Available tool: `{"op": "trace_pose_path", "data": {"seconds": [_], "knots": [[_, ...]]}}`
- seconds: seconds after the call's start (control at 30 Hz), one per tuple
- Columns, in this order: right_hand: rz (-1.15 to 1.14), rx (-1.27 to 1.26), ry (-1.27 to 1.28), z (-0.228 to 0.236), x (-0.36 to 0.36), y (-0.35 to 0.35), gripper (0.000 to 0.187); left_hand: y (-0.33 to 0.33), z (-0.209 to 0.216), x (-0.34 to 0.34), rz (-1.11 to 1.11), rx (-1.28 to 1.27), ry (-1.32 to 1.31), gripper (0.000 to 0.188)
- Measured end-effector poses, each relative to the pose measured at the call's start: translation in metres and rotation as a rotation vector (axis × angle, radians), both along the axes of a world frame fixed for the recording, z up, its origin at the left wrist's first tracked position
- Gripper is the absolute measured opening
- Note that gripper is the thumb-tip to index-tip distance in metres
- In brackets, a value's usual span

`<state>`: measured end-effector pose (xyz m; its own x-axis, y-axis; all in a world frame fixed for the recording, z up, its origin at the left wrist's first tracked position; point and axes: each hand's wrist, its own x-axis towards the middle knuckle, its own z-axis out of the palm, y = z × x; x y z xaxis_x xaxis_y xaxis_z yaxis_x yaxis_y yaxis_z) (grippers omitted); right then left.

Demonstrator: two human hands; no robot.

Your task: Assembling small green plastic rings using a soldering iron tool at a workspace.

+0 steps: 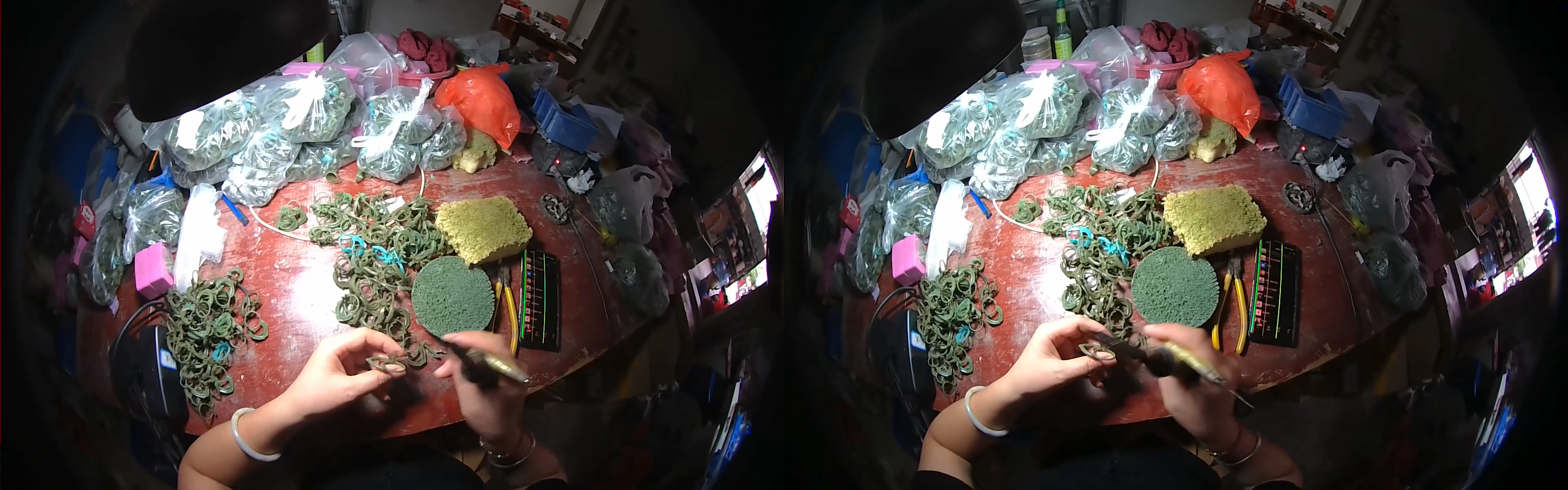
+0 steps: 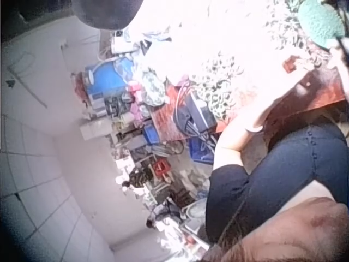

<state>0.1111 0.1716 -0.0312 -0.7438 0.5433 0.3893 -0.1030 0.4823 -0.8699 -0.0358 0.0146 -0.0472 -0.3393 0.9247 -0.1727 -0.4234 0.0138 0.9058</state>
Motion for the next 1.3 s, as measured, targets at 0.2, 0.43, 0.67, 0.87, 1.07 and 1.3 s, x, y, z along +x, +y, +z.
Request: {"op": "trace_pose_path", "data": {"seconds": [0.2,0.43,0.67,0.87,1.07,1.3], "knots": [[-0.345,-0.078,-0.037,0.013,0.005,0.057,0.029,-0.001,0.003,0.001,0.034,-0.071,0.003,0.028],[-0.438,0.607,-0.298,0.005,0.022,0.081,0.023,0.002,0.005,0.005,-0.005,-0.124,0.024,0.036],[-0.085,0.376,-0.160,-0.002,0.048,0.025,0.027,0.006,0.001,0.004,-0.004,-0.143,-0.003,0.034],[-0.097,0.382,-0.233,-0.019,0.064,0.011,0.026,0.004,-0.004,0.005,0.019,-0.093,0.300,0.032],[-0.046,0.433,-0.257,-0.022,0.061,0.012,0.025,0.003,-0.003,0.004,0.051,-0.071,0.450,0.030],[-0.048,0.419,-0.330,-0.017,0.059,0.007,0.023,0.002,-0.008,0.005,0.061,-0.069,0.410,0.029]]}}
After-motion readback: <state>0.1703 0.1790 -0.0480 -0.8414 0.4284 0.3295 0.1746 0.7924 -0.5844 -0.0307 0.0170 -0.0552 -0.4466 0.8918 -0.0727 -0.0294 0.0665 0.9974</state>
